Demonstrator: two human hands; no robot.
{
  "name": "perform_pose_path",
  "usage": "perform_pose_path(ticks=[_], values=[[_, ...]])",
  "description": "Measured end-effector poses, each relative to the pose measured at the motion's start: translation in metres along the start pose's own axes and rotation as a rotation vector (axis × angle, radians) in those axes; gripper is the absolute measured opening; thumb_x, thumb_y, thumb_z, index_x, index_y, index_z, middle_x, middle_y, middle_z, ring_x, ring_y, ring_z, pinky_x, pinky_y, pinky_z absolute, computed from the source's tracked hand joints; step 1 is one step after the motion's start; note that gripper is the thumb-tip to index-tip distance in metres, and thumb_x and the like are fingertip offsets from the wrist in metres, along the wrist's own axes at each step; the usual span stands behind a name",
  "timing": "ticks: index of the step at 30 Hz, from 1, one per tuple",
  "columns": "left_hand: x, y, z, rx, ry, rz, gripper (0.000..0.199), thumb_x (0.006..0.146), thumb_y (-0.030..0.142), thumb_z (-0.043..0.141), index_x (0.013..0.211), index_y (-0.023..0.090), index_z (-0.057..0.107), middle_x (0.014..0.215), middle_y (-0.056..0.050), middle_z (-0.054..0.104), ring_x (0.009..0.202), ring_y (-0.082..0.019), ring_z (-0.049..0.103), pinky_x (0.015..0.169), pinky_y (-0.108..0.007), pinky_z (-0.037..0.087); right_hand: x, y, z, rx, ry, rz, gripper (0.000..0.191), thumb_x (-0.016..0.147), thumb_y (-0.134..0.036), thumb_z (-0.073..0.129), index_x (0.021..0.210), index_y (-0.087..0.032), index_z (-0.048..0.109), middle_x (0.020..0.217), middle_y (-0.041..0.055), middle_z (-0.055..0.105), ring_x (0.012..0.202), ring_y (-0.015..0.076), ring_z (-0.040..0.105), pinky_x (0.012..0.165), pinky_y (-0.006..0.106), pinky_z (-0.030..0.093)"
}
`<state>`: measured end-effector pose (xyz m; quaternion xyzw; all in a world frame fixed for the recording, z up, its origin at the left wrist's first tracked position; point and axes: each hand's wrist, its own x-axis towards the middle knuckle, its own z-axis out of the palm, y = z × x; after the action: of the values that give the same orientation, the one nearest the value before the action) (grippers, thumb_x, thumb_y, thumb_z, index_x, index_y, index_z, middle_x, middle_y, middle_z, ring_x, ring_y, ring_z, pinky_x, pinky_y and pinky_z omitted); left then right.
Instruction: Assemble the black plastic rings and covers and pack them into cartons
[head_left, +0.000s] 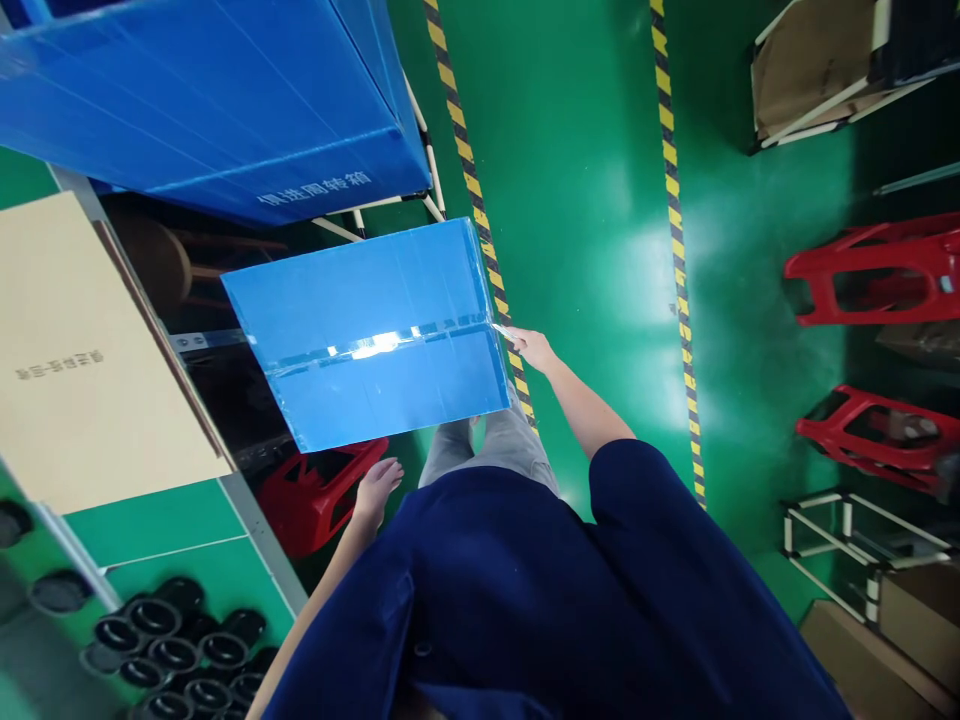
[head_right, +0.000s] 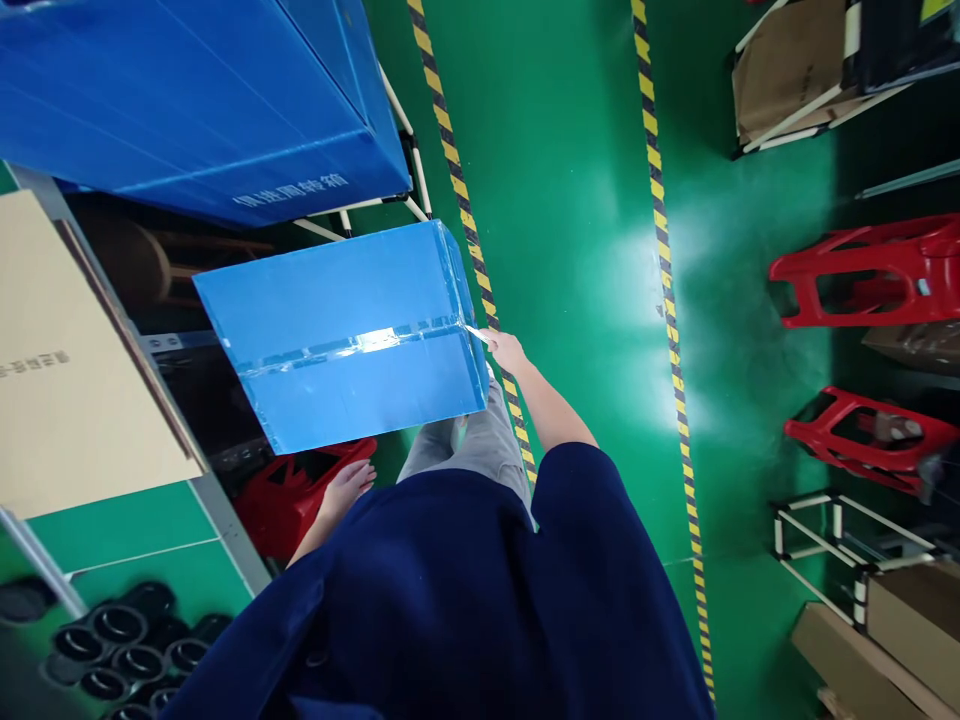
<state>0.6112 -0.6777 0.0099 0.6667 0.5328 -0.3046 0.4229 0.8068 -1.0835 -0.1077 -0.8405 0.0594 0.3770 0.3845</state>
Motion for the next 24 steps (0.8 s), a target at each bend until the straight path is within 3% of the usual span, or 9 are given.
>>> perform_pose_path(ticks=[6, 10, 14, 17, 20, 22, 24], values=[[0.001, 0.019, 0.008, 0.022, -0.077, 0.078, 0.049, 0.067, 0.042, 0.086, 0.104, 0.016, 0.069, 0.104, -0.009, 0.074, 0.095, -0.020, 0.072, 0.082, -0.029, 0.057, -0.047, 0.027, 0.036, 0.026, -0.050, 0.021, 0.051, 0.097, -0.012, 0.043, 0.141, -0.024, 0.066, 0.119, 0.0033, 0.076, 0.105, 0.0180, 0.067, 0.098, 0.027, 0.051], [-0.002, 0.022, 0.014, 0.039, -0.093, 0.077, 0.051, 0.067, 0.046, 0.085, 0.104, 0.016, 0.069, 0.100, -0.008, 0.074, 0.093, -0.020, 0.072, 0.084, -0.031, 0.057, -0.095, 0.047, 0.059, -0.004, -0.087, 0.074, 0.048, 0.093, -0.010, 0.049, 0.131, -0.027, 0.073, 0.110, 0.0026, 0.078, 0.101, 0.0177, 0.070, 0.094, 0.025, 0.053], [-0.009, 0.021, 0.018, 0.021, -0.069, 0.063, 0.039, 0.076, 0.040, 0.083, 0.103, 0.015, 0.067, 0.094, -0.005, 0.071, 0.089, -0.019, 0.070, 0.083, -0.032, 0.057, -0.123, 0.066, 0.043, -0.048, -0.064, 0.110, 0.042, 0.090, -0.012, 0.053, 0.120, -0.027, 0.078, 0.100, 0.0014, 0.080, 0.093, 0.0171, 0.073, 0.087, 0.024, 0.056], [-0.019, 0.021, 0.026, -0.041, -0.068, 0.048, 0.026, 0.089, 0.034, 0.076, 0.101, 0.013, 0.067, 0.092, -0.004, 0.069, 0.084, -0.017, 0.067, 0.081, -0.034, 0.057, -0.121, 0.065, 0.014, -0.095, 0.013, 0.112, 0.047, 0.093, -0.014, 0.044, 0.131, -0.020, 0.071, 0.094, 0.0052, 0.079, 0.078, 0.0174, 0.073, 0.075, 0.027, 0.059], [-0.023, 0.028, 0.048, -0.164, -0.109, 0.060, 0.021, 0.095, 0.035, 0.071, 0.097, 0.014, 0.068, 0.096, -0.004, 0.070, 0.085, -0.016, 0.067, 0.081, -0.035, 0.059, -0.097, 0.028, 0.008, -0.134, 0.067, 0.021, 0.050, 0.097, -0.017, 0.036, 0.143, -0.014, 0.058, 0.096, 0.0101, 0.078, 0.070, 0.0169, 0.071, 0.068, 0.028, 0.059], [-0.019, 0.041, 0.066, -0.265, -0.158, 0.084, 0.021, 0.094, 0.035, 0.073, 0.095, 0.014, 0.070, 0.095, -0.004, 0.071, 0.086, -0.017, 0.068, 0.082, -0.035, 0.059, -0.079, -0.022, 0.030, -0.167, 0.063, -0.101, 0.044, 0.100, -0.020, 0.038, 0.138, -0.015, 0.059, 0.102, 0.0112, 0.078, 0.077, 0.0180, 0.073, 0.073, 0.029, 0.059], [-0.010, 0.058, 0.079, -0.379, -0.201, 0.121, 0.024, 0.094, 0.037, 0.073, 0.097, 0.013, 0.071, 0.095, -0.005, 0.072, 0.085, -0.017, 0.069, 0.081, -0.035, 0.060, -0.068, -0.083, 0.070, -0.214, 0.032, -0.247, 0.034, 0.101, -0.023, 0.044, 0.126, -0.018, 0.066, 0.106, 0.0110, 0.076, 0.091, 0.0204, 0.072, 0.083, 0.031, 0.058]])
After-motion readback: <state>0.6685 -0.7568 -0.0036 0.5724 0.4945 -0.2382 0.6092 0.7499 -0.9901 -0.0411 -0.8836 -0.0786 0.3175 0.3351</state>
